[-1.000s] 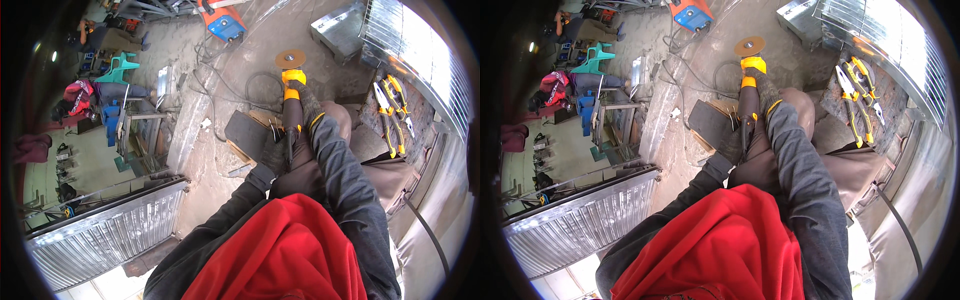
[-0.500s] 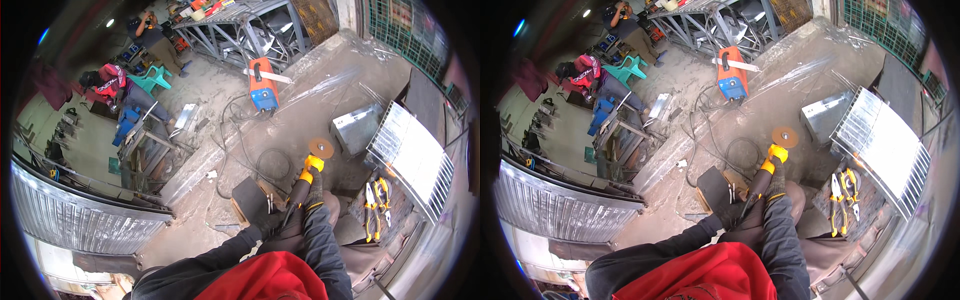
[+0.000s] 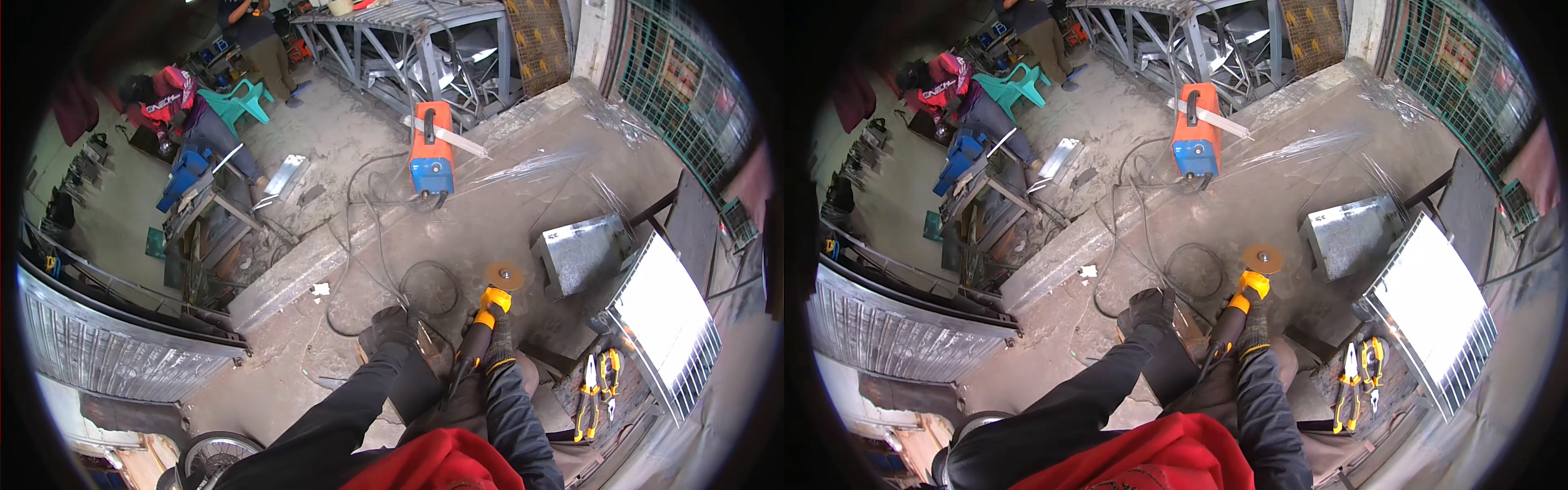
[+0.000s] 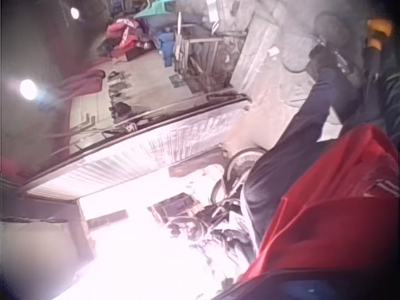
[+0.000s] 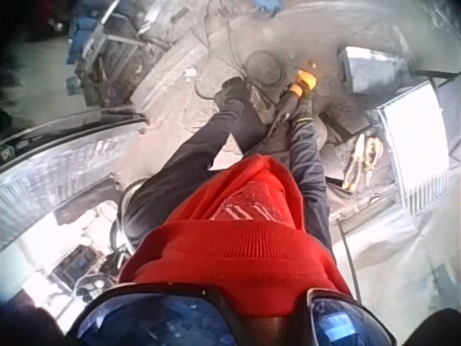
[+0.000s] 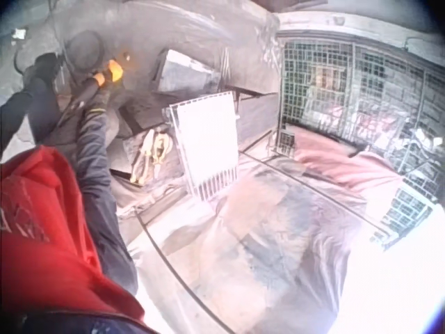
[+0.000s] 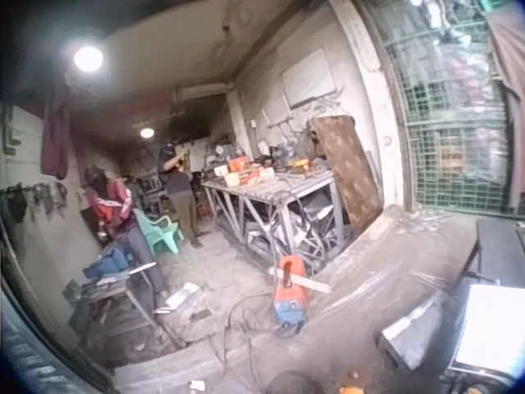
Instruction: Bending metal rods and using an angle grinder to cut and smooth parts for a metal grate assembly.
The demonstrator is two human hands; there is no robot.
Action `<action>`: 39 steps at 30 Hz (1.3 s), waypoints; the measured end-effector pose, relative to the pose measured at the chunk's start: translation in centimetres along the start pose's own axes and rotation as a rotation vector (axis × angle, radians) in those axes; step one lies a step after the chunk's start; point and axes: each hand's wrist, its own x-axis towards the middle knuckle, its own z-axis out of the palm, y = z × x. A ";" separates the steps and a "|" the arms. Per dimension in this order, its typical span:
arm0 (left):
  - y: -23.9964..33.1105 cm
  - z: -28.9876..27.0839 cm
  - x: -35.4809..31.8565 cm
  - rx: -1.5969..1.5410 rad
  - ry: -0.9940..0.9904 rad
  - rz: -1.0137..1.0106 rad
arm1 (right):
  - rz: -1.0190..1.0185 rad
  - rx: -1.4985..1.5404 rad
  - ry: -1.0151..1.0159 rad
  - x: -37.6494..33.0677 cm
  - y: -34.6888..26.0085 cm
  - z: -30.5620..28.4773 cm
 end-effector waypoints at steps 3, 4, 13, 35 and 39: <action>1.6 -0.4 -0.2 0.106 0.027 -0.011 | -0.004 0.103 -0.084 2.2 -2.1 0.1; 1.9 -0.6 0.0 0.090 -0.001 -0.029 | 0.006 0.090 -0.061 3.3 -2.7 0.8; -2.3 3.4 -2.6 0.153 -0.147 -0.138 | 0.100 -0.420 0.081 15.1 -6.7 -4.6; -7.4 6.0 -6.0 0.241 -0.246 -0.326 | 0.032 -0.764 0.222 21.8 -4.1 -9.6; -8.0 6.2 -5.8 0.244 -0.225 -0.305 | -0.340 -1.564 0.596 25.1 -2.8 -16.1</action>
